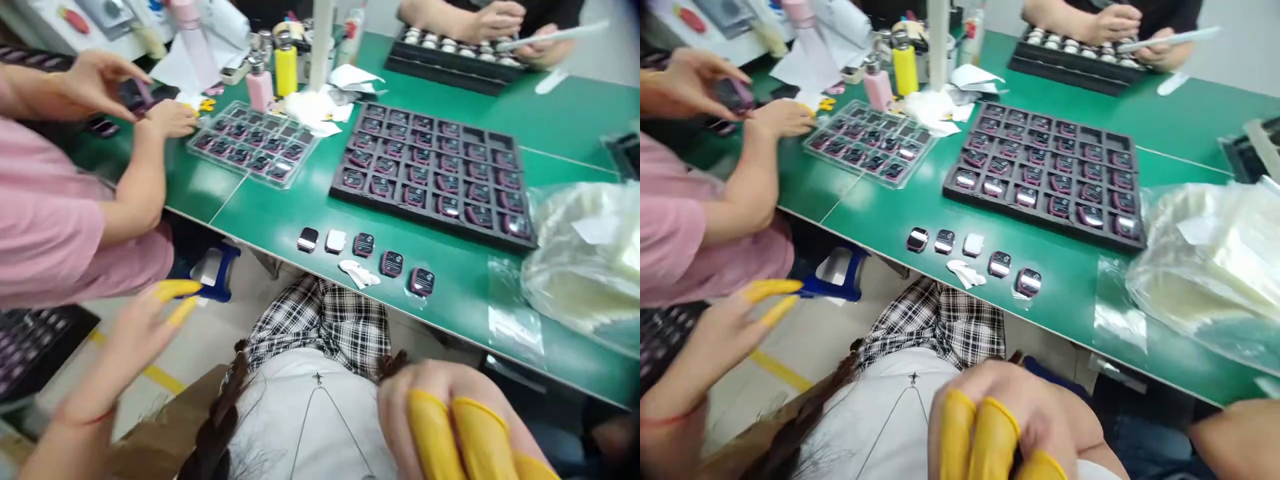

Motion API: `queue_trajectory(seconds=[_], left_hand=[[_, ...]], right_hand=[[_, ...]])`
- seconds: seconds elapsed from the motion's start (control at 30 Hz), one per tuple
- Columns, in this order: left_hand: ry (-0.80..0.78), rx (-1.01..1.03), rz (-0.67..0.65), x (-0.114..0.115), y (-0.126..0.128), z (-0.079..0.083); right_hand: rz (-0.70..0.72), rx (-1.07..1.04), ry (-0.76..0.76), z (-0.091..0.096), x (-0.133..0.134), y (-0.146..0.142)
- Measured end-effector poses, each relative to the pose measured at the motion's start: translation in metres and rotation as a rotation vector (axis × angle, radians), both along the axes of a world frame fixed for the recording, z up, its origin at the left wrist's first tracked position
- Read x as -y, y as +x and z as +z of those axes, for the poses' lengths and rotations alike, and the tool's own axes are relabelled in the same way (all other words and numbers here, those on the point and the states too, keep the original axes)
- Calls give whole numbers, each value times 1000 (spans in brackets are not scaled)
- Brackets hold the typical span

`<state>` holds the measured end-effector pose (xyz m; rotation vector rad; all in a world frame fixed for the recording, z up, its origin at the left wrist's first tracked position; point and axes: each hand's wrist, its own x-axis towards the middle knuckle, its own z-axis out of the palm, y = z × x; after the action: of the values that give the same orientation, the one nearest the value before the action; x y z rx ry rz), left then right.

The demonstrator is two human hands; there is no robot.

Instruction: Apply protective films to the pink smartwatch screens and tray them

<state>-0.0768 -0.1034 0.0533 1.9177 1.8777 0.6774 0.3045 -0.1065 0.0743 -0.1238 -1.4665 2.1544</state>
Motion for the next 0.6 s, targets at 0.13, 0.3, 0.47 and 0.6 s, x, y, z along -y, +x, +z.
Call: queue_trajectory(seconds=[0.13, 0.3, 0.47, 0.6], left_hand=[[138, -176, -514, -94, 91, -19], [176, -382, -785, -164, 160, -35], [150, -373, -830, -169, 162, -37], [258, -293, -745, -140, 160, -21]], right_hand=[[-353, 56, -136, -7, 2, -4], [-655, 217, -185, -33, -6, -2], [-759, 412, -388, -46, -24, -12], [-893, 466, -450, -48, -45, -32]])
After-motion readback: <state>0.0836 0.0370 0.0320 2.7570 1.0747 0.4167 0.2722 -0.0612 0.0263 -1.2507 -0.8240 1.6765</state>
